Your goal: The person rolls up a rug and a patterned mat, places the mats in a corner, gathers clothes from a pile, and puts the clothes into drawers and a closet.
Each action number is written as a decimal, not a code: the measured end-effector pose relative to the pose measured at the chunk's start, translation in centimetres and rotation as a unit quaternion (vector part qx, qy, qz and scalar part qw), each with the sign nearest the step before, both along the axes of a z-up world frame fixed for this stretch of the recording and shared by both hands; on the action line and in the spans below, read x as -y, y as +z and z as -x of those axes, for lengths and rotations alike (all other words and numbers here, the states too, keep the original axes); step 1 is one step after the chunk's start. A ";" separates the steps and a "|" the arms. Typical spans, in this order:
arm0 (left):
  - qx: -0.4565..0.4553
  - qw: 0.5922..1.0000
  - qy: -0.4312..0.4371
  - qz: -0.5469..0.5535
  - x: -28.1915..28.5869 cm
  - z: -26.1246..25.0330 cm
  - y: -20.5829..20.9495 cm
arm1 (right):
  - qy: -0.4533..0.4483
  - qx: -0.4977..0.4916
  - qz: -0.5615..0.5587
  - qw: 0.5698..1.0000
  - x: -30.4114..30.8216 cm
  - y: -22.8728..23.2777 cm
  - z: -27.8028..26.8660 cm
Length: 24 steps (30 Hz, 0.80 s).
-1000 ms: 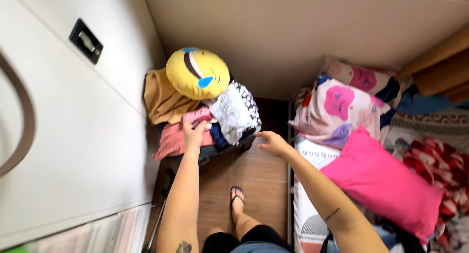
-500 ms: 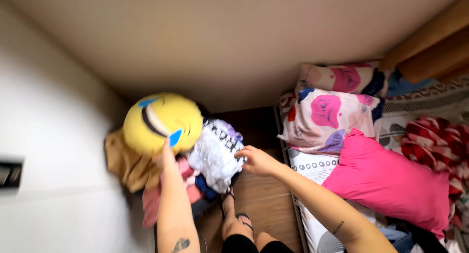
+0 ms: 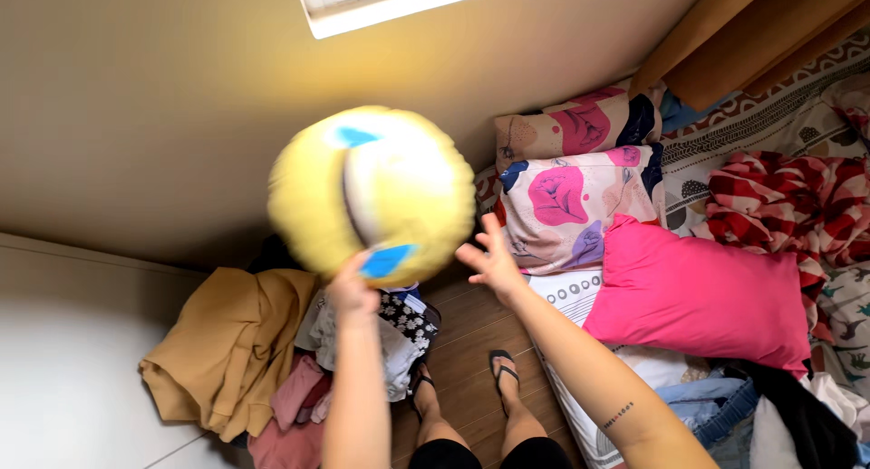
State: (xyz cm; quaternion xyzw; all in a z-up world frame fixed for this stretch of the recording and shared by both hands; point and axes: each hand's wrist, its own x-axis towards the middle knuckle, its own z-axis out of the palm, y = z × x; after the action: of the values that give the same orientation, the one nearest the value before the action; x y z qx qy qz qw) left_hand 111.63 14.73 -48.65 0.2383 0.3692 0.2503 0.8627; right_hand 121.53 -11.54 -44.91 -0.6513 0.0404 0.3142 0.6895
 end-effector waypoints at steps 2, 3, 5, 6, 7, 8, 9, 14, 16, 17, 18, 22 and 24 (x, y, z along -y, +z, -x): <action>0.145 0.970 -0.157 -0.112 7.7 -4.6 2.1 | -0.108 -0.032 -0.168 0.979 4.0 -1.6 -1.8; 0.158 0.977 -0.114 -0.088 12.2 -7.0 3.7 | -0.155 0.015 -0.290 0.944 6.7 -2.4 -2.5; 0.168 0.949 -0.184 -0.193 18.8 -10.6 6.9 | -0.237 0.013 -0.309 0.921 13.2 -2.8 -5.1; 0.189 0.923 -0.224 -0.248 21.5 -12.3 8.0 | -0.258 -0.016 -0.323 0.910 16.3 -2.6 -6.4; 0.180 0.911 -0.244 -0.280 24.3 -14.1 8.8 | -0.280 -0.044 -0.340 0.897 18.8 -2.3 -7.9; 0.171 0.897 -0.264 -0.311 26.2 -15.5 9.0 | -0.276 -0.032 -0.331 0.902 20.7 -1.9 -9.8; 0.143 0.867 -0.252 -0.405 27.4 -15.6 8.4 | -0.269 -0.025 -0.322 0.907 22.2 -1.8 -11.5; -0.050 0.805 -0.315 -0.500 29.3 -11.7 1.6 | -0.109 -0.169 0.062 0.978 23.7 -3.2 -19.1; -0.054 0.749 -0.192 -0.632 27.0 -9.1 -2.0 | 0.067 -0.080 0.192 0.976 21.1 -4.6 -20.0; -0.111 0.787 -0.209 -0.570 25.8 -7.7 -3.7 | 0.106 -0.066 0.173 0.977 19.4 -5.4 -19.8; -0.165 0.819 -0.224 -0.502 24.1 -5.8 -5.3 | 0.145 -0.053 0.153 0.976 17.2 -6.2 -19.0; -0.229 0.865 -0.107 -0.434 17.1 1.9 -10.1 | 0.325 -0.011 0.147 0.934 6.6 -7.2 -13.6; -0.214 0.952 -0.056 -0.212 13.7 6.4 -12.3 | 0.392 0.031 0.166 0.904 1.7 -7.1 -9.4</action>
State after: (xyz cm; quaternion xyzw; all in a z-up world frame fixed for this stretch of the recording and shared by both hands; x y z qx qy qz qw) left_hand 105.27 1.00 -60.94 0.4843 0.4695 0.2175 0.7055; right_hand 130.98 -13.23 -51.96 -0.7294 -0.1876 0.5273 0.3934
